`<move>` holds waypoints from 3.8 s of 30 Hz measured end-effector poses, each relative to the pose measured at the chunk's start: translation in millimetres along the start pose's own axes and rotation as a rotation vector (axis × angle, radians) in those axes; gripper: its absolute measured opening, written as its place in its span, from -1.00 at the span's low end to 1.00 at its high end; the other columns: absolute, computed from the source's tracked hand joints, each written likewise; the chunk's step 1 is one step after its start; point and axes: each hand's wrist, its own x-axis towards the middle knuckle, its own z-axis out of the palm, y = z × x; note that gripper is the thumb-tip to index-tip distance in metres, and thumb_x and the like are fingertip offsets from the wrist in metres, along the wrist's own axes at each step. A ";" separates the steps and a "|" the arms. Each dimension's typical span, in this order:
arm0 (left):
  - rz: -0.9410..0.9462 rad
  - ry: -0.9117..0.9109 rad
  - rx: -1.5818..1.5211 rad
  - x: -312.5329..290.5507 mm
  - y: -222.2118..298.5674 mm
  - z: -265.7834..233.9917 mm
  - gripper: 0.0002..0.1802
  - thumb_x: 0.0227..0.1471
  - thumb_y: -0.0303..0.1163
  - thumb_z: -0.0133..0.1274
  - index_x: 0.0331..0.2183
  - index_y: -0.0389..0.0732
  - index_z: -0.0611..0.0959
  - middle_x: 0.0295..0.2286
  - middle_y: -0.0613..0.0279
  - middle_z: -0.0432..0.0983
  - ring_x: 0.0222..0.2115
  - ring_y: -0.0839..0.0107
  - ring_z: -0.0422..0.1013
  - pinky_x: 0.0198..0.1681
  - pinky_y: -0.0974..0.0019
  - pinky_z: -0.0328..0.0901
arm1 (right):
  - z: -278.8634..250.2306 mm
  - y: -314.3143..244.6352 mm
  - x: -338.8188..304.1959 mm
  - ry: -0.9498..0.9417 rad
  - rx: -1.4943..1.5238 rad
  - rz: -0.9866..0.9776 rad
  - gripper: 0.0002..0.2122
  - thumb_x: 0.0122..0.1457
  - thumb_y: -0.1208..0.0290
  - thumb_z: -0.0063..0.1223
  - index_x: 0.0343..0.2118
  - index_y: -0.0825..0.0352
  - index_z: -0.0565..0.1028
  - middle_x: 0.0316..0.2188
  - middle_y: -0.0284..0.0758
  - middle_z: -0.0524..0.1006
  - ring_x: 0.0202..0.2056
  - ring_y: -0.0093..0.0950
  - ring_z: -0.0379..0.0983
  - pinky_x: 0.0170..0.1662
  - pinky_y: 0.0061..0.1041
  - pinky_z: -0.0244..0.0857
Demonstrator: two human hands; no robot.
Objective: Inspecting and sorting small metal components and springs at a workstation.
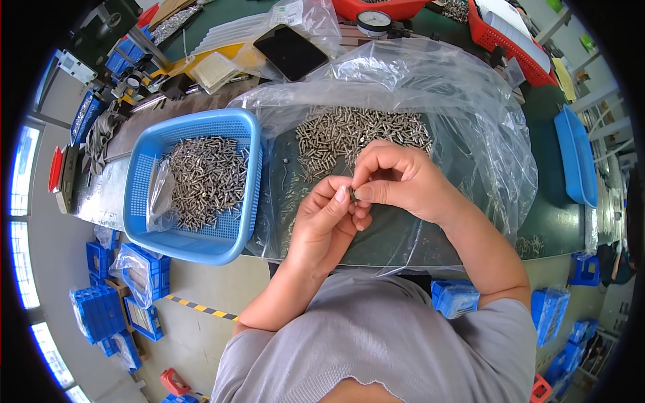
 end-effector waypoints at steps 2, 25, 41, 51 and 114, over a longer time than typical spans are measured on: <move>0.009 0.003 0.012 -0.7 0.7 -1.8 -0.81 0.13 -0.32 -0.02 -0.26 -0.23 0.51 -0.46 0.27 0.45 -0.46 0.53 0.35 -0.38 0.42 0.24 | 3.6 -5.1 1.1 0.007 -0.095 0.016 -0.89 -0.03 0.57 0.20 -0.42 0.34 0.50 -0.37 -0.46 0.41 -0.37 -0.67 0.35 -0.31 -0.68 0.26; 0.073 -0.065 -0.194 2.1 2.1 -9.9 -0.75 0.14 -0.33 -0.08 -0.18 -0.25 0.47 -0.30 0.15 0.36 -0.36 0.45 0.24 -0.36 0.42 0.19 | -19.9 6.8 4.0 0.164 -1.047 -0.347 -0.87 -0.14 0.56 0.17 -0.46 0.30 0.53 -0.47 -0.34 0.44 -0.36 -0.35 0.39 -0.30 -0.42 0.29; 0.061 -0.068 -0.108 0.6 1.4 -9.7 -0.77 0.15 -0.34 -0.09 -0.16 -0.21 0.46 -0.30 0.17 0.35 -0.39 0.48 0.23 -0.40 0.46 0.17 | -16.7 2.2 6.0 0.161 -0.822 -0.237 -0.89 -0.10 0.54 0.20 -0.49 0.32 0.49 -0.52 -0.38 0.42 -0.43 -0.50 0.39 -0.36 -0.53 0.27; -0.006 -0.020 -0.007 -0.1 0.7 -4.4 -0.83 0.15 -0.33 -0.06 -0.23 -0.18 0.49 -0.39 0.22 0.45 -0.48 0.53 0.27 -0.48 0.47 0.17 | -5.1 1.8 2.8 0.025 -0.079 0.022 -0.92 0.07 0.50 0.16 -0.45 0.35 0.48 -0.52 -0.48 0.48 -0.44 -0.73 0.39 -0.36 -0.72 0.27; 0.027 -0.004 -0.004 -0.5 -0.8 -4.4 -0.84 0.16 -0.32 -0.07 -0.25 -0.17 0.49 -0.40 0.27 0.46 -0.46 0.54 0.28 -0.47 0.46 0.17 | -2.0 -11.5 -1.6 0.021 -0.517 -0.145 -0.87 0.13 0.43 0.06 -0.47 0.37 0.44 -0.50 -0.40 0.39 -0.42 -0.61 0.34 -0.32 -0.61 0.24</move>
